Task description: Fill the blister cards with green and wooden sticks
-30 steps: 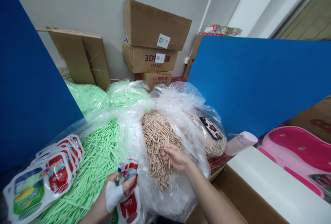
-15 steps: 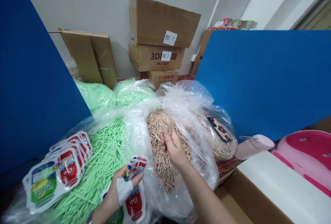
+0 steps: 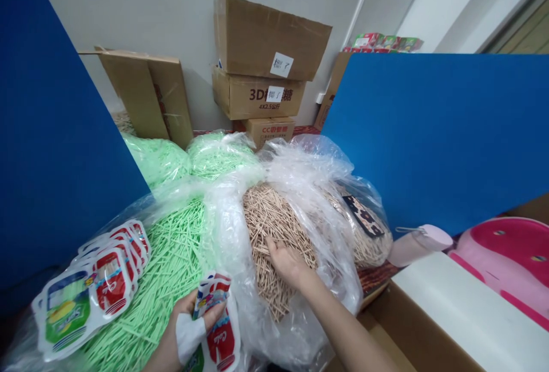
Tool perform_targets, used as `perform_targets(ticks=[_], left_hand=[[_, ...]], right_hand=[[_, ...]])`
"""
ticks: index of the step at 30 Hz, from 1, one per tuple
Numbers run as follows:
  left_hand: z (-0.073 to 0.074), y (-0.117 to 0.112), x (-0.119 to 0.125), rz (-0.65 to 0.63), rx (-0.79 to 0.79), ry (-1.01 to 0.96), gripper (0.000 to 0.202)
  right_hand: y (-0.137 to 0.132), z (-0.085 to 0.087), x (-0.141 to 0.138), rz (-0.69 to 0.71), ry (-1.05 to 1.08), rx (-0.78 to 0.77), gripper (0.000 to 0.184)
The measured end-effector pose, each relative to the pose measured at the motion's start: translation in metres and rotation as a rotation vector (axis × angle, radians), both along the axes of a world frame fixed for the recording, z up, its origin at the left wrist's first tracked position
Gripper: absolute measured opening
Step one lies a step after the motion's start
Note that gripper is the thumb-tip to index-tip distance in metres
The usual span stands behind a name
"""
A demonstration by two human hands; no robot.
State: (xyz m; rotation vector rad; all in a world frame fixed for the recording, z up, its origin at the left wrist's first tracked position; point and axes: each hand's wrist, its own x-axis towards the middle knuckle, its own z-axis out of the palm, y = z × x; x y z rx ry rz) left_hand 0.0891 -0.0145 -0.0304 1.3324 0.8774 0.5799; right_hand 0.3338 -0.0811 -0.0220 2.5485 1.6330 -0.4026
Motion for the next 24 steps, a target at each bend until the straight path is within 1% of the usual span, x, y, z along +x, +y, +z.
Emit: perform_targets(ticks=[4, 7, 9, 13, 18, 21, 24], left_hand=[[-0.006, -0.001, 0.001, 0.032, 0.003, 0.008, 0.032], [-0.01, -0.002, 0.0, 0.021, 0.001, 0.017, 0.032], [-0.01, -0.003, 0.001, 0.007, 0.007, 0.014, 0.032], [-0.007, -0.004, 0.001, -0.005, 0.011, -0.007, 0.03], [-0.005, -0.004, 0.001, 0.02, -0.013, 0.011, 0.031], [0.001, -0.004, 0.002, -0.001, -0.038, 0.011, 0.029], [0.01, -0.002, 0.004, -0.051, -0.059, -0.005, 0.027]], right_hand=[[-0.001, -0.006, 0.003, 0.011, 0.005, 0.02, 0.036], [0.0, -0.012, 0.014, -0.015, -0.016, 0.017, 0.032], [0.0, -0.015, 0.021, -0.031, -0.03, -0.004, 0.028], [-0.001, -0.019, 0.027, -0.019, -0.029, -0.004, 0.026], [-0.009, -0.02, 0.023, 0.019, 0.039, 0.042, 0.027], [-0.013, -0.022, 0.018, 0.006, 0.113, 0.075, 0.02], [-0.014, -0.02, 0.018, -0.046, 0.196, 0.179, 0.013]])
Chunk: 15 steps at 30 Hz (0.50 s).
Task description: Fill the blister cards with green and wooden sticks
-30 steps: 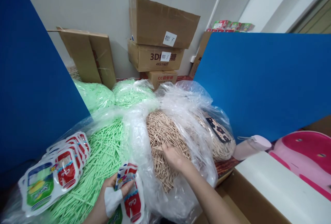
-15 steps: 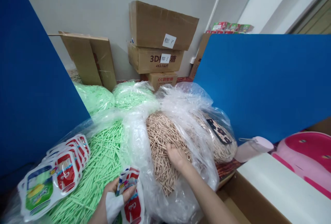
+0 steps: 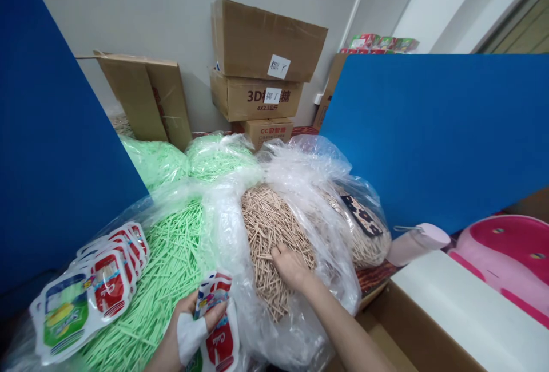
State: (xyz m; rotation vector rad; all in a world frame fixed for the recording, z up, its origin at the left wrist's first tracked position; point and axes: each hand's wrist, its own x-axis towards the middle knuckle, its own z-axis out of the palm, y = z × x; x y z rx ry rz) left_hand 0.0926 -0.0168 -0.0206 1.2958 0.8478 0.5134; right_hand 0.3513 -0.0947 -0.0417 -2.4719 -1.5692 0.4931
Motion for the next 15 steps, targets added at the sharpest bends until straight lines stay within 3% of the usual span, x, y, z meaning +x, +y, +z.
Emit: perform_targets(ticks=[4, 7, 12, 15], left_hand=[[0.006, 0.003, 0.003, -0.024, 0.056, -0.016, 0.024], [0.006, 0.002, 0.008, -0.049, 0.095, -0.028, 0.02], [0.001, -0.003, 0.016, -0.066, 0.166, -0.018, 0.014], [-0.001, -0.004, 0.016, -0.069, 0.195, -0.038, 0.016]], right_hand=[[0.002, 0.014, 0.0, -0.077, 0.179, 0.214, 0.018], [0.007, 0.03, -0.013, -0.225, 0.619, 0.484, 0.028], [0.019, 0.072, -0.065, -0.48, 1.474, 0.938, 0.029], [0.022, 0.098, -0.095, -0.431, 1.568, 1.102, 0.021]])
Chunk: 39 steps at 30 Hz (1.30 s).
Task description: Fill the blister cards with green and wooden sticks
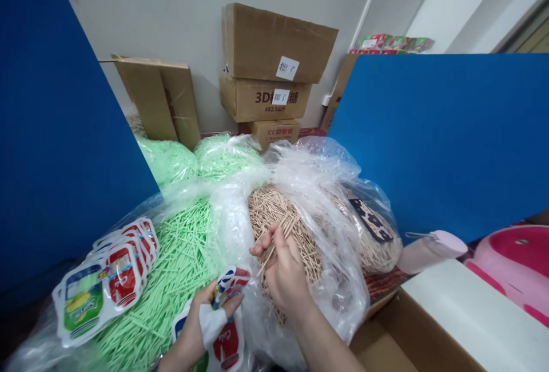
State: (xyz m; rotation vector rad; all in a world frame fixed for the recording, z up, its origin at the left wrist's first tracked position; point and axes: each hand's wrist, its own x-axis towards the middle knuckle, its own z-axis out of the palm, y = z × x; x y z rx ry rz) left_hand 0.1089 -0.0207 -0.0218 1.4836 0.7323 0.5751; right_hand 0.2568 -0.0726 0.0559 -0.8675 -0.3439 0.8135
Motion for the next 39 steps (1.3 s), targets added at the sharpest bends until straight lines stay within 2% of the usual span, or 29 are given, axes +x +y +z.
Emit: perform_targets(ticks=[3, 6, 11, 15, 17, 20, 22, 26, 29, 34, 37, 39], left_hand=[[-0.001, 0.001, -0.001, 0.002, 0.043, -0.009, 0.015], [0.0, 0.001, -0.001, 0.015, 0.08, -0.027, 0.012], [0.011, 0.0, 0.002, 0.024, 0.073, -0.129, 0.011], [0.023, 0.006, 0.004, 0.045, 0.059, -0.19, 0.013], [0.024, 0.011, 0.002, 0.042, 0.047, -0.151, 0.015], [0.021, 0.016, -0.001, 0.029, 0.052, -0.089, 0.014], [0.018, 0.018, -0.003, 0.032, 0.063, -0.092, 0.014], [0.017, 0.019, -0.005, 0.051, 0.026, -0.133, 0.021], [0.015, 0.022, -0.007, 0.063, 0.037, -0.132, 0.023], [0.002, 0.028, -0.016, 0.129, 0.047, -0.15, 0.021], [-0.005, 0.03, -0.019, 0.138, 0.048, -0.178, 0.021], [-0.005, 0.031, -0.02, 0.13, 0.061, -0.194, 0.02]], right_hand=[[0.002, 0.01, -0.017, -0.057, -0.157, 0.081, 0.018], [0.004, 0.004, -0.025, -0.085, -0.371, 0.084, 0.016], [0.003, -0.015, -0.035, -0.07, -0.744, -0.123, 0.021], [-0.005, -0.022, -0.036, 0.027, -0.908, -0.29, 0.03], [-0.008, -0.02, -0.032, 0.051, -0.928, -0.276, 0.042], [-0.006, -0.014, -0.026, 0.007, -0.866, -0.176, 0.058], [-0.001, -0.011, -0.024, 0.019, -0.823, -0.152, 0.055], [0.009, -0.016, -0.015, 0.097, -0.84, -0.224, 0.04], [0.013, -0.025, 0.002, 0.037, -0.909, -0.296, 0.038], [0.007, -0.054, 0.026, 0.24, -0.977, -0.447, 0.042], [0.001, -0.071, 0.024, 0.105, -0.887, -0.494, 0.047], [-0.001, -0.073, 0.019, 0.041, -0.882, -0.52, 0.048]])
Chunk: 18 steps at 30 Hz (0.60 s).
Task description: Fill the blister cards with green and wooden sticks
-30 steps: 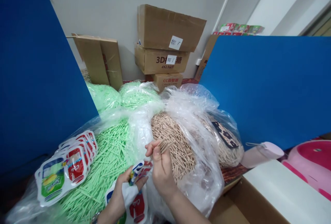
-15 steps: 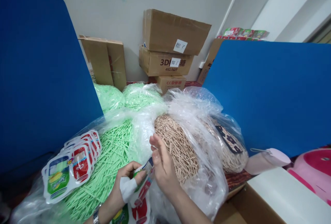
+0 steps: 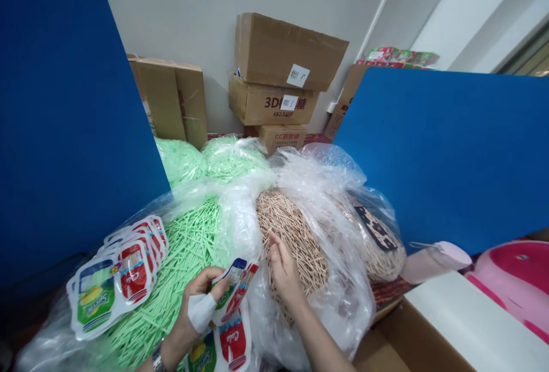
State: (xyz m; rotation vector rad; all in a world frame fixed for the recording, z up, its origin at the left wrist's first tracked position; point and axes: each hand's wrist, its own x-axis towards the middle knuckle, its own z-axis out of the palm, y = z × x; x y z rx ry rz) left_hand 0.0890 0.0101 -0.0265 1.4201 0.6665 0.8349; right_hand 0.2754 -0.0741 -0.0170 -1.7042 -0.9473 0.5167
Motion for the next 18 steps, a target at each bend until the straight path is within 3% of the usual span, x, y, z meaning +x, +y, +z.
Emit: perform_targets(ticks=[4, 8, 11, 14, 18], left_hand=[[0.01, 0.001, -0.002, -0.009, 0.024, -0.013, 0.02], [0.022, 0.003, -0.005, 0.009, 0.018, -0.055, 0.018], [0.026, 0.005, -0.008, 0.011, 0.027, -0.089, 0.015], [0.028, 0.005, -0.011, 0.03, 0.037, -0.119, 0.013], [0.025, 0.001, -0.02, 0.031, 0.071, -0.077, 0.016]], right_hand=[[-0.002, 0.013, -0.01, 0.211, -0.158, -0.049, 0.039], [0.0, 0.019, -0.012, 0.098, -0.202, 0.043, 0.043], [0.003, 0.018, -0.014, 0.225, -0.083, 0.022, 0.043], [0.008, 0.025, -0.022, 0.237, -0.032, 0.079, 0.045], [0.018, 0.04, -0.038, 0.387, -0.36, 0.097, 0.044]])
